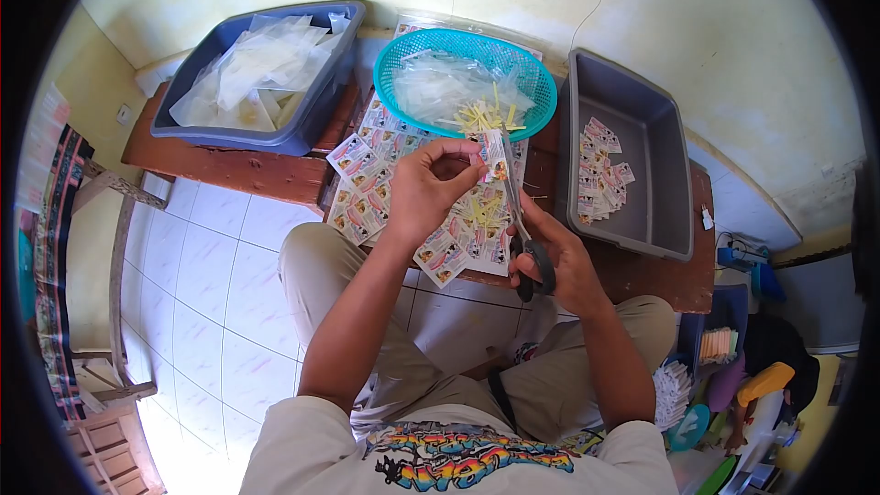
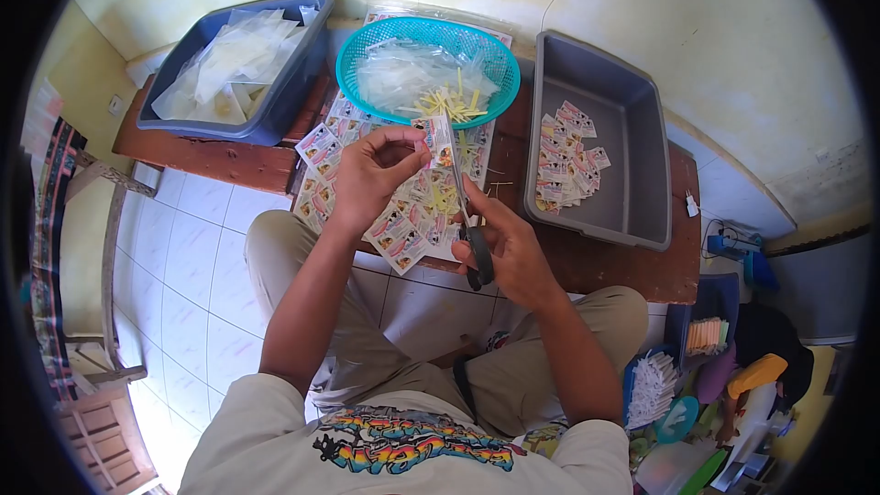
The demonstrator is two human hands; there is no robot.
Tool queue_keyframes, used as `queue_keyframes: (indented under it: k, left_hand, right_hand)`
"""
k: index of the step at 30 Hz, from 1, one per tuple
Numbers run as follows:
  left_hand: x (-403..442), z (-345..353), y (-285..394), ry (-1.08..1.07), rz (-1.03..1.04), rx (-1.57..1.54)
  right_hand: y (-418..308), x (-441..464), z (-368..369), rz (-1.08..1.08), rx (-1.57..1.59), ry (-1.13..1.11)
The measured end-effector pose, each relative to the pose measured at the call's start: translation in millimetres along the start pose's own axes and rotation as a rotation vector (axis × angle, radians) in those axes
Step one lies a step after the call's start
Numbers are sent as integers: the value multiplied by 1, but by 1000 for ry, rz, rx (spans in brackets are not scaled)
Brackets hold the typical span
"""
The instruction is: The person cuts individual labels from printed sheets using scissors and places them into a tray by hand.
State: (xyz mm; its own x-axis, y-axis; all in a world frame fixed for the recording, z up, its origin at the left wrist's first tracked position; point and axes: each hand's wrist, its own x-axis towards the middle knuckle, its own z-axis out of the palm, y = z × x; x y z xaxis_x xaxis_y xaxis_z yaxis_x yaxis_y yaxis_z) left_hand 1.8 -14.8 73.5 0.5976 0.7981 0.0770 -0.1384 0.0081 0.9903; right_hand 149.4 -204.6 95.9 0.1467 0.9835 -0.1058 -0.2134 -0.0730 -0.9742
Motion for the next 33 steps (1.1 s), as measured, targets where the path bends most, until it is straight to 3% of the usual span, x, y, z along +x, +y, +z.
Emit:
queue_keyframes:
  k: [33]
  left_hand:
    - [-4, 2, -2, -42, 7, 8]
  right_hand:
    - [3, 1, 1, -25, -65, 15]
